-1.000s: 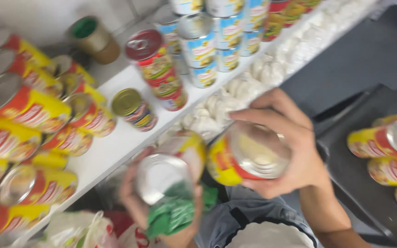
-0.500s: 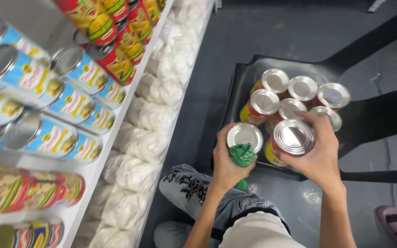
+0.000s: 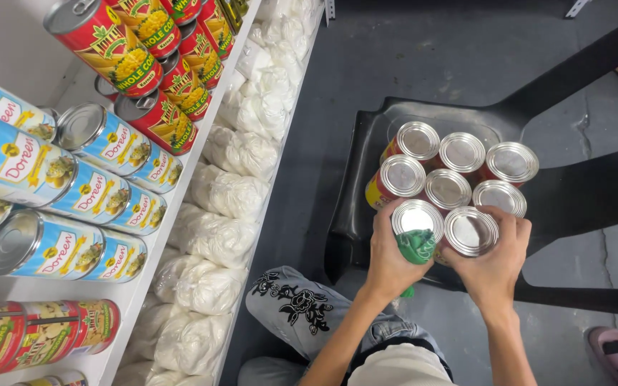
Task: Organizes and wipes canned goods on grocery store shelves using a cloth.
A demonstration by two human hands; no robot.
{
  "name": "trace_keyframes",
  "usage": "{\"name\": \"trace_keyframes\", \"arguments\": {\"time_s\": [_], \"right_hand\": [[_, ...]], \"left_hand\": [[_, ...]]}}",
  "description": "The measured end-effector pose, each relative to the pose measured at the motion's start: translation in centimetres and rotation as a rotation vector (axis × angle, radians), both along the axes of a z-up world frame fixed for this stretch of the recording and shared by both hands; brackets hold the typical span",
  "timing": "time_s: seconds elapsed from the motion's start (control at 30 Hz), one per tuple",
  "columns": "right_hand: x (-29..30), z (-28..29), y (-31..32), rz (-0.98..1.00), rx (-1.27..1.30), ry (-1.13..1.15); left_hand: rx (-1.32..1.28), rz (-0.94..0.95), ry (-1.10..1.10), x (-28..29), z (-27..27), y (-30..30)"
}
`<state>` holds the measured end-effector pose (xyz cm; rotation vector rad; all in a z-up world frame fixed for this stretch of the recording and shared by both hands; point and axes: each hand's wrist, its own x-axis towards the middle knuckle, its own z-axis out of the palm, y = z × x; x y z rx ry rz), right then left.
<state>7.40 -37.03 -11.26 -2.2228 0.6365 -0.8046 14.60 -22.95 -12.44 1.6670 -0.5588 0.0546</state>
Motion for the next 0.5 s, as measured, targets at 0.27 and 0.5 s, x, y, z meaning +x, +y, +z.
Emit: {"name": "trace_keyframes", "arguments": {"time_s": [0.27,0.5], "right_hand": [[-0.2,-0.5,-0.2,0.002,-0.001,0.025],[-0.1,-1.2,-0.6,-0.015,-0.046,0.07]], "left_hand": [[0.001,0.03,-0.037,-0.4,-1.0,-1.3],[0.034,0.095,-0.1,-1.1,-1.5,-2.3]]}}
